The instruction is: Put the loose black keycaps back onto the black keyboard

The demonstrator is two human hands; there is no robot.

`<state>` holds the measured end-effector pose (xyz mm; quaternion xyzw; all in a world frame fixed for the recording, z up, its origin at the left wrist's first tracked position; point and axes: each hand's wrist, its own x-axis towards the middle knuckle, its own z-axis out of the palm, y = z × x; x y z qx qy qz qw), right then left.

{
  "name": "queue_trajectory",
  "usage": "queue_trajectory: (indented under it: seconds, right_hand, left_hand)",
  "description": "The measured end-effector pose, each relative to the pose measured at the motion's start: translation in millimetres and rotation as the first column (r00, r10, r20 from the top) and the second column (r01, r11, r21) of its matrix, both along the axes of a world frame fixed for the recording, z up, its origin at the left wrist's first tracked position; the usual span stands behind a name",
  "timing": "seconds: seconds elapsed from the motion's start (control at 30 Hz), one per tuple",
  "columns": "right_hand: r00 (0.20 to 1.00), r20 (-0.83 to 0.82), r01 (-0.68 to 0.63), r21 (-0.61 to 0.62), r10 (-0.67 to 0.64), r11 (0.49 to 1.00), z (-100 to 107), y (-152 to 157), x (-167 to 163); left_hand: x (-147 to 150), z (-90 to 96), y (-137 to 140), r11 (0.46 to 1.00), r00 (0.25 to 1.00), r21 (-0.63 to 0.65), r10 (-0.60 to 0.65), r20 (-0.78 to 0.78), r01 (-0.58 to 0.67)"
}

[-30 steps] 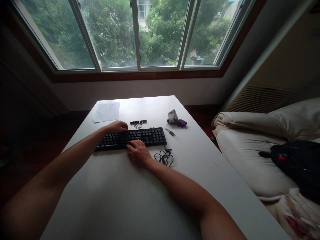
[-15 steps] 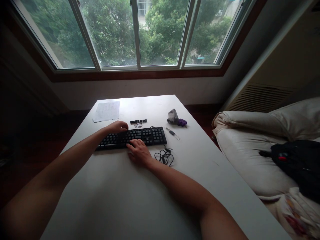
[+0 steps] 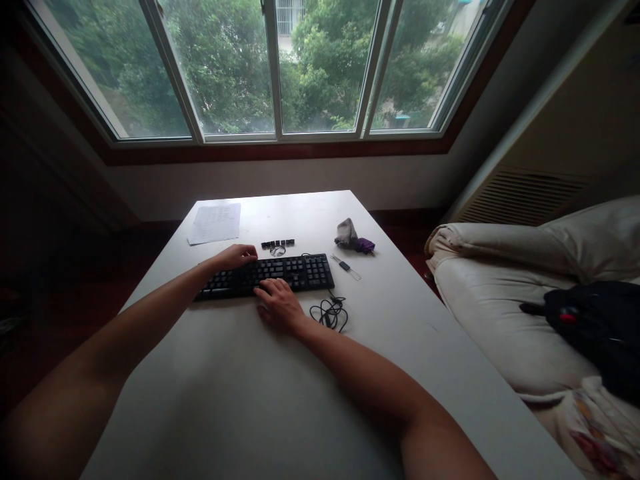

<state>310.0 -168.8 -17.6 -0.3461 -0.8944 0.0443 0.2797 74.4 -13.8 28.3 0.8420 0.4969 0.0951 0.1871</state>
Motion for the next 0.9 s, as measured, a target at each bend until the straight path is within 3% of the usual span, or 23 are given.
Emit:
queue_trajectory:
  seconds: [0.3,0.53,0.67,0.73,0.8,0.9]
  right_hand:
    - [1.0,-0.004,0.001,0.001,-0.001,1.0,1,0,-1]
    - [1.0,-0.018,-0.006,-0.014,0.005,1.0,2,0,-2]
    - [0.997,-0.074,-0.009,-0.07,0.004,0.998,8,7,-3]
    - [0.992,-0.125,-0.013,-0.107,0.0,0.994,14,15,-3]
    - [0.986,-0.167,-0.02,-0.143,-0.004,0.989,24,30,-4]
    - [0.983,-0.172,0.03,-0.162,-0.059,0.986,41,64,-6]
  left_hand:
    - [-3,-8.6,7,0.968,0.983,-0.183,0.182,0.026,-0.174]
    - [-1,-9.9,7,0.973,0.99,-0.19,0.137,0.03,-0.129]
    - [0,-9.7,-6,0.987,0.988,-0.046,0.156,0.005,-0.155]
    - [0,-10.1,-20,0.982,0.986,0.089,0.165,0.035,-0.167]
    - [-1,-11.1,-37,0.954,0.985,0.247,0.154,0.077,-0.168]
    - [-4,-14.0,-68,0.917,0.986,0.365,0.135,0.099,-0.162]
